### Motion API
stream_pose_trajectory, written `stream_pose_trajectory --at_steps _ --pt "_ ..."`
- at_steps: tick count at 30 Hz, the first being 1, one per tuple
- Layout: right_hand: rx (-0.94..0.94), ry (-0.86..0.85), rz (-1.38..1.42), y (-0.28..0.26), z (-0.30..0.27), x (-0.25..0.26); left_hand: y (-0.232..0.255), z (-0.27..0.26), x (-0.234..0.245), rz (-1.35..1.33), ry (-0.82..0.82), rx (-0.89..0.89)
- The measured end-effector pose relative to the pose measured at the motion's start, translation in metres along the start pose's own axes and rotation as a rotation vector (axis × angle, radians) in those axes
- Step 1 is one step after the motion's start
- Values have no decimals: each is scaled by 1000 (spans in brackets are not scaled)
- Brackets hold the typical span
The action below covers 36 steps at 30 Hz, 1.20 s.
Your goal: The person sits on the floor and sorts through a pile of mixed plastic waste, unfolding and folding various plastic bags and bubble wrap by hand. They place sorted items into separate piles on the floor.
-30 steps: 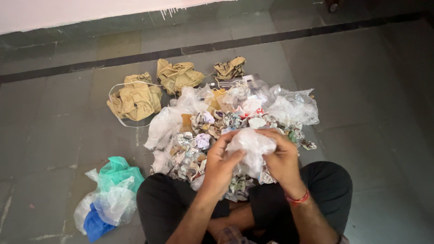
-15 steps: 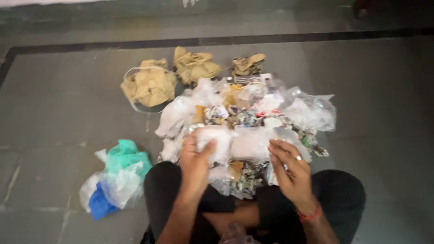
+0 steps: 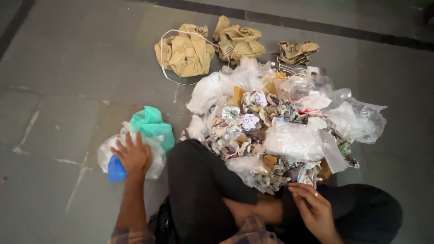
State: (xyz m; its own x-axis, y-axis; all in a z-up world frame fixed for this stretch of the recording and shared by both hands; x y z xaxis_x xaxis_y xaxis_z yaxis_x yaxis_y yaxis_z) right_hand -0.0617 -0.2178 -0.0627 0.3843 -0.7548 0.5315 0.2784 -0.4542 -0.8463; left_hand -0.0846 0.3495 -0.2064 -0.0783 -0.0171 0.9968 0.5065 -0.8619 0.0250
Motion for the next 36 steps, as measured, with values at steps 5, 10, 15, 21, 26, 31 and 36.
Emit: stream_pose_trajectory --at_steps 5,10,15,21,26,31,36 --pt "23 -71 12 -11 8 -17 -3 -4 -53 -35 -92 -9" --pt "-29 -136 -11 -7 6 -32 -5 -2 -83 115 -71 32" --pt "-15 -203 54 -5 4 -37 -8 -5 -83 140 -13 -9" --pt "53 -193 72 -3 -5 -26 -2 0 -37 80 18 -32" --pt "46 -65 110 -1 -5 -19 57 -5 39 -32 102 174" --pt "97 -82 124 -1 -9 -16 147 10 102 -296 -123 116" --pt "68 -65 185 9 -24 -4 162 12 73 -435 -242 6"
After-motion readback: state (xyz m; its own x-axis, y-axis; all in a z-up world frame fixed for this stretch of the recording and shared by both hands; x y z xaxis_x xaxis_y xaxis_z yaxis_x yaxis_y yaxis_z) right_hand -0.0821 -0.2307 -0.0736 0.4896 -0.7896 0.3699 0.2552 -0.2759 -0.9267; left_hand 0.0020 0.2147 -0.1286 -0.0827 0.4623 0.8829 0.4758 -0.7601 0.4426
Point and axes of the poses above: each hand's wrist, its own z-axis towards the middle knuckle, its own x-axis out of the back of the hand, y = z × x, the point moved 1 cm from there along z, towards the middle knuckle, and after that the axes turned 14 degrees about -y, right-handed, at the moved point
